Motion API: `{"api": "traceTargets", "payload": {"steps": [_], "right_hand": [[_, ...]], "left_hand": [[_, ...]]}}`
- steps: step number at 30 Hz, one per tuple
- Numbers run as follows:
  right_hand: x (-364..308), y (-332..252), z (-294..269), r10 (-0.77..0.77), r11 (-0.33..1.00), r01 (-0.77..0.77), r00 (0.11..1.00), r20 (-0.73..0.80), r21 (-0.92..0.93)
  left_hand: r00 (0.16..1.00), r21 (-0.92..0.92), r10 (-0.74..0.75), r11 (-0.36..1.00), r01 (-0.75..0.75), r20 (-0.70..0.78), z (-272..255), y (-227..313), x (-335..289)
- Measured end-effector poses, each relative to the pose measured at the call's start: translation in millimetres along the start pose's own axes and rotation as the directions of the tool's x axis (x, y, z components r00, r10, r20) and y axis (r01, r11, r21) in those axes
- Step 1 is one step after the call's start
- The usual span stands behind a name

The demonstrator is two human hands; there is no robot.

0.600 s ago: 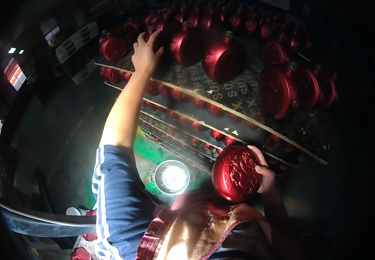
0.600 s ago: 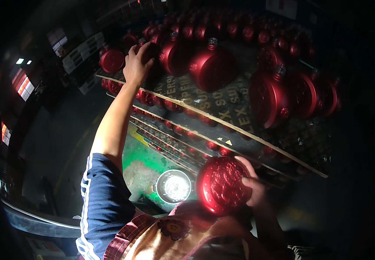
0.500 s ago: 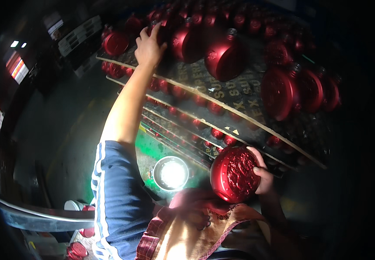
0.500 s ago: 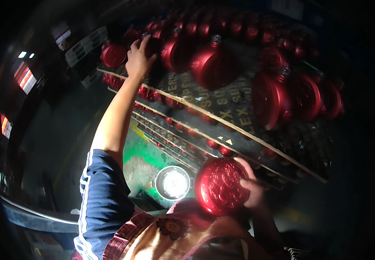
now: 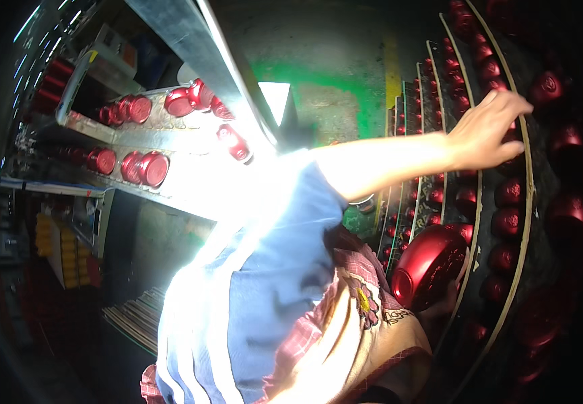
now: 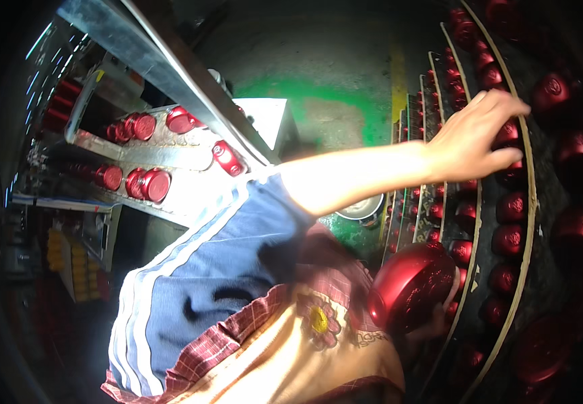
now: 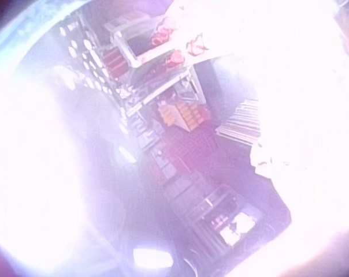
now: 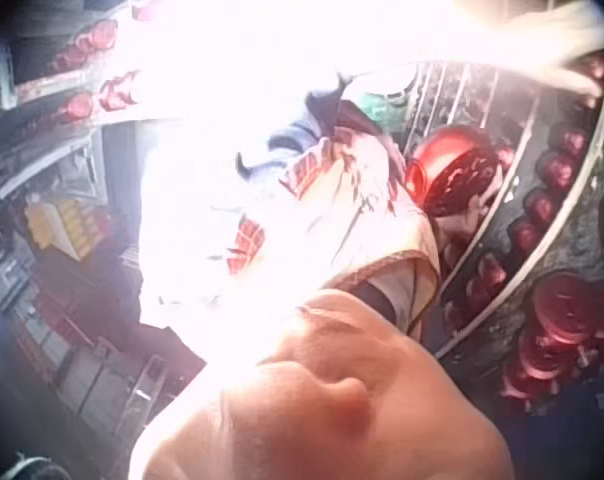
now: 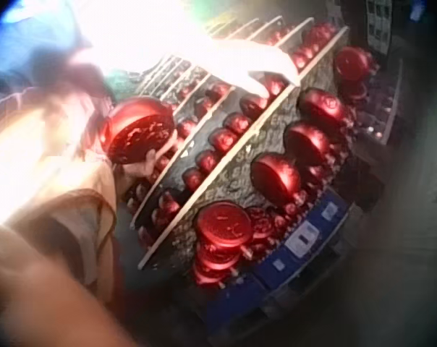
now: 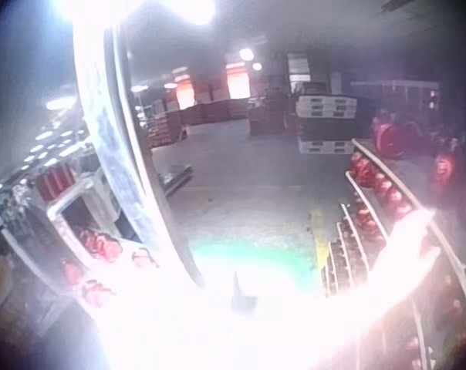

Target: The person repeatedly picks up red plastic containers from a rack and places them into a metal tray with circular indentations. They handle the containers one at a time, moving between the rack and the tray throughout the clip.

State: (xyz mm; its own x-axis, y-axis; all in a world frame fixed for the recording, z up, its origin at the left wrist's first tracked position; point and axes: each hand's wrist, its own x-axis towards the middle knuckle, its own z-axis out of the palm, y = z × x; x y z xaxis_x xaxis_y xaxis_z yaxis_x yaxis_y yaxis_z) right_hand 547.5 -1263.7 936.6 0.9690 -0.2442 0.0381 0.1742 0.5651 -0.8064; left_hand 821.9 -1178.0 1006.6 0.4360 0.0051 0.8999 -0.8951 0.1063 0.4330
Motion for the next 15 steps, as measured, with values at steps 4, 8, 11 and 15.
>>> {"api": "traceTargets", "payload": {"steps": [4, 8, 11, 15], "right_hand": [[17, 24, 24, 0.114, 0.993, -0.114, 0.991, 0.068, -0.008], [34, 63, 46, 0.229, 0.971, -0.237, 0.961, 0.158, 0.039], [51, 81, 65, 0.291, 0.957, -0.287, 0.927, 0.237, -0.051], [67, 95, 93, 0.360, 0.930, -0.364, 0.867, 0.345, -0.057]], "left_hand": [[0.829, 0.045, -0.507, 0.858, 0.512, 0.237, -184, 66, -138], [0.425, 0.279, -0.821, 0.336, 0.900, -0.382, -349, 135, -232], [0.592, 0.618, -0.344, 0.043, 0.785, -0.729, -482, 150, -264], [0.441, 0.436, -0.084, -0.395, 0.809, -0.894, -589, 165, -299]]}}
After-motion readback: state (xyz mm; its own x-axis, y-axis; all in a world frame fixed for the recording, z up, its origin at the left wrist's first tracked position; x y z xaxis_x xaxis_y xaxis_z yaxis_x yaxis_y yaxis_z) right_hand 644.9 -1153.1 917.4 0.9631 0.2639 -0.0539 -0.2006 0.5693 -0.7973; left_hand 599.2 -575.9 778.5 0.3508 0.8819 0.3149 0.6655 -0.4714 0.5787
